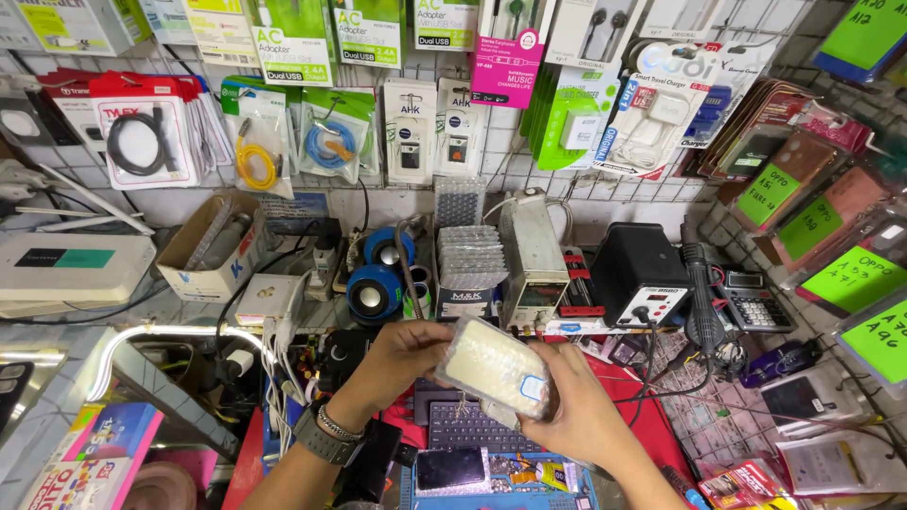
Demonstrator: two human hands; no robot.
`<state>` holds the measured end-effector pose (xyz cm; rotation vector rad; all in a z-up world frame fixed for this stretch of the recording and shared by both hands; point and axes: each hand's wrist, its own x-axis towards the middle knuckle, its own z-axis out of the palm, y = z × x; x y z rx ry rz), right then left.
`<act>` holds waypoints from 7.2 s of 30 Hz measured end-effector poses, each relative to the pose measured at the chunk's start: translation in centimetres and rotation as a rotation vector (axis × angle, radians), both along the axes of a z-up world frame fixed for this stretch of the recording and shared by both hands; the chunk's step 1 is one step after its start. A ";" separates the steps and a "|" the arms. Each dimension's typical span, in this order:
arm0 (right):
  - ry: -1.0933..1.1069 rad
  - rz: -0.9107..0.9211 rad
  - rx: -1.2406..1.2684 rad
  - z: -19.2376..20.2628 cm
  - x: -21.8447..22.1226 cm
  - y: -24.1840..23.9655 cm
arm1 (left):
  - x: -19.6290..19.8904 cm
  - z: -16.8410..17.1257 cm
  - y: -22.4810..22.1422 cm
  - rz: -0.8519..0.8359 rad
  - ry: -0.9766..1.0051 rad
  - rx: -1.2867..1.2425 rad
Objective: Unwrapping and inspecting new replacement phone screens from bubble wrap packaging at a repair bench.
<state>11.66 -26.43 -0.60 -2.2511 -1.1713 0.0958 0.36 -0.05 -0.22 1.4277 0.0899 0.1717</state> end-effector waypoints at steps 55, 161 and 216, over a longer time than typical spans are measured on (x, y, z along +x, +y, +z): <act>0.620 -0.796 0.674 -3.8 -1.5 -5.8 | 24.0 0.2 14.3 0.498 0.099 0.709; 0.532 -0.730 0.606 -4.7 -1.4 -6.5 | 20.0 12.5 5.5 -0.414 0.539 1.403; 0.160 -0.358 0.379 -3.5 2.5 -4.7 | 10.1 9.3 3.2 0.016 -0.257 0.844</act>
